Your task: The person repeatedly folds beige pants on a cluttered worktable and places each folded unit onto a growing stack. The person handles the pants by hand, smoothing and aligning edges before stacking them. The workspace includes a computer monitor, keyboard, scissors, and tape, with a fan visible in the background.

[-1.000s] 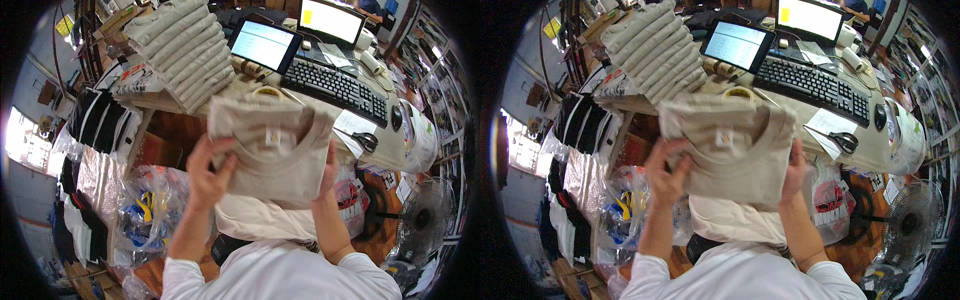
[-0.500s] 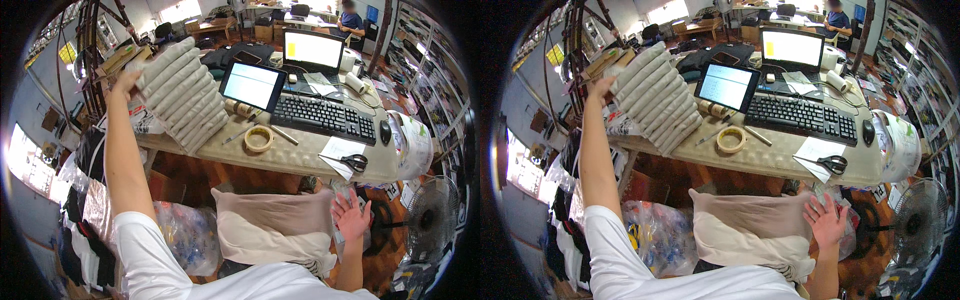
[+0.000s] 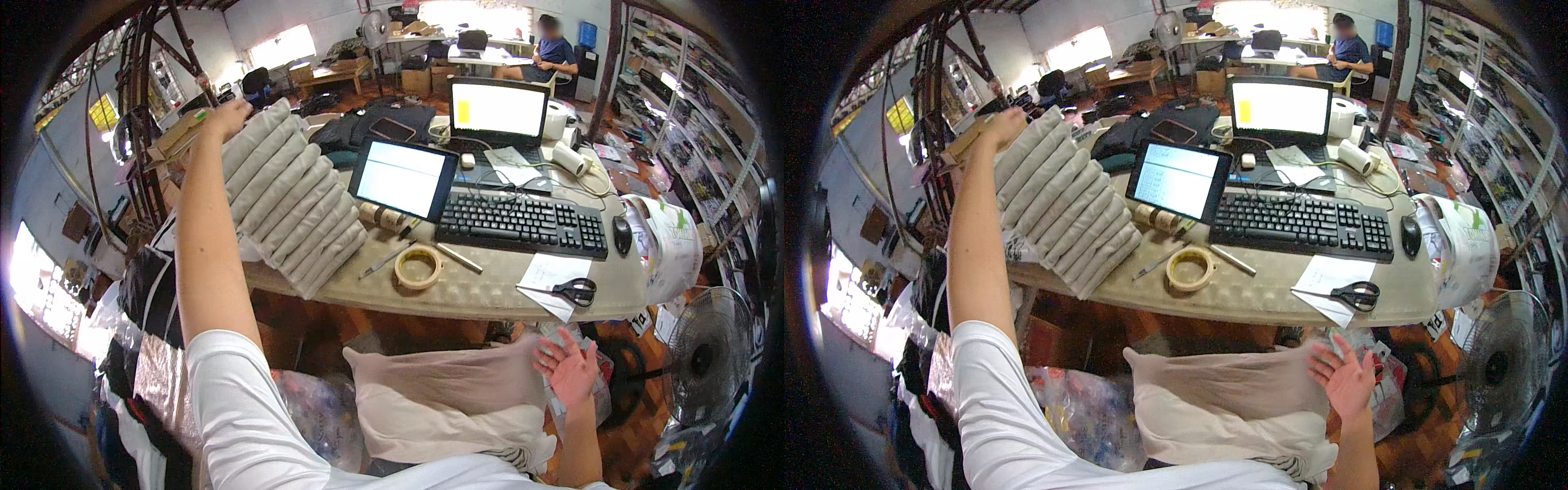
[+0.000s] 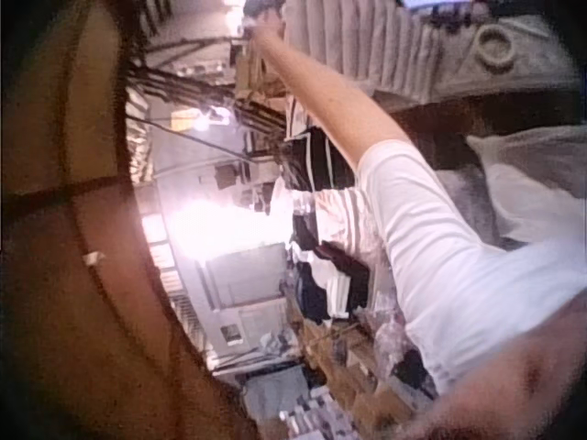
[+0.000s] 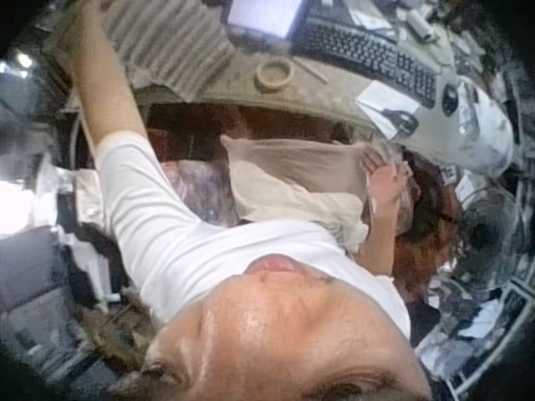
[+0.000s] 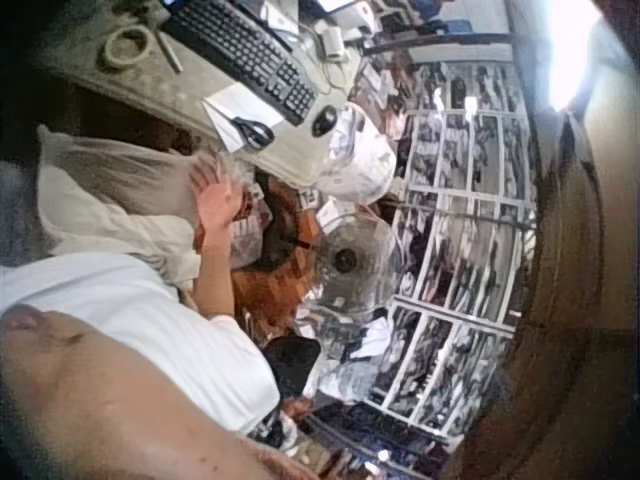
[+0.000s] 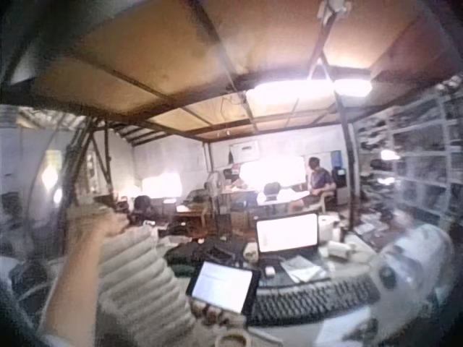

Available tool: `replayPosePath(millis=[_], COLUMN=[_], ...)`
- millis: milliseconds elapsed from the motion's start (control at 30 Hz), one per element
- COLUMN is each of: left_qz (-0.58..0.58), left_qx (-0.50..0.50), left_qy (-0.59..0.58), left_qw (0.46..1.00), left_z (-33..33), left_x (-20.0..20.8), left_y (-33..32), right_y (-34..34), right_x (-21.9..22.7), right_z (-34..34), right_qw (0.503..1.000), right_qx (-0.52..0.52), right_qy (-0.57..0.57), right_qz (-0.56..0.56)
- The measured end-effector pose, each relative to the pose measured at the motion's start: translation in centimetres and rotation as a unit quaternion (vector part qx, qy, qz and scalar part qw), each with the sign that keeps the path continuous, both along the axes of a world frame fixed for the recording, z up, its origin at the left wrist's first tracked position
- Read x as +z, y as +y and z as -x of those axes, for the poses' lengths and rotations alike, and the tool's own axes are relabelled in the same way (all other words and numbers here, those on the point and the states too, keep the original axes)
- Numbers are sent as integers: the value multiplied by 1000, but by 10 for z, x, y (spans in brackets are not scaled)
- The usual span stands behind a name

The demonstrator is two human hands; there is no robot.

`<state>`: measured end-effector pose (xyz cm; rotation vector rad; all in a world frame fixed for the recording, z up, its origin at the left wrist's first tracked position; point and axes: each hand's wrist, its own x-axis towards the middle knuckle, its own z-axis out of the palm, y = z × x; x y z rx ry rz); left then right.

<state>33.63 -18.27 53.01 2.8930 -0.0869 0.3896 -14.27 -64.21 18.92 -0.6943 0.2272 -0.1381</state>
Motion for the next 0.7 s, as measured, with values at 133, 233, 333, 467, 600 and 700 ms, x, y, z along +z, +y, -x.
replayPosePath(millis=[133, 233, 333, 467, 600, 700], left_qz=[103, 14, -52, -160, -28, -60], left_qx=[20, -111, -89, -172, -134, -166], left_qy=[188, 182, 234, 113, 58, 32], left_qw=[977, 977, 967, 965, 989, 984], left_z=[19, 48, 81, 60, 29, 49], left_x=[-31, -45, -23, -12, -79, -89], left_y=[-31, -48, -79, -79, -8, -34], right_y=[-3, -15, -17, -17, -9, -9], right_x=[-21, -31, -31, -32, -42, -39], right_z=[25, 44, 56, 43, 32, 40], right_qw=[999, 997, 995, 996, 997, 998], right_qx=[-5, -27, -41, -20, 33, 18], right_qy=[41, 71, 95, 83, 67, 66], right_qz=[7, 0, 16, 29, 27, -1])
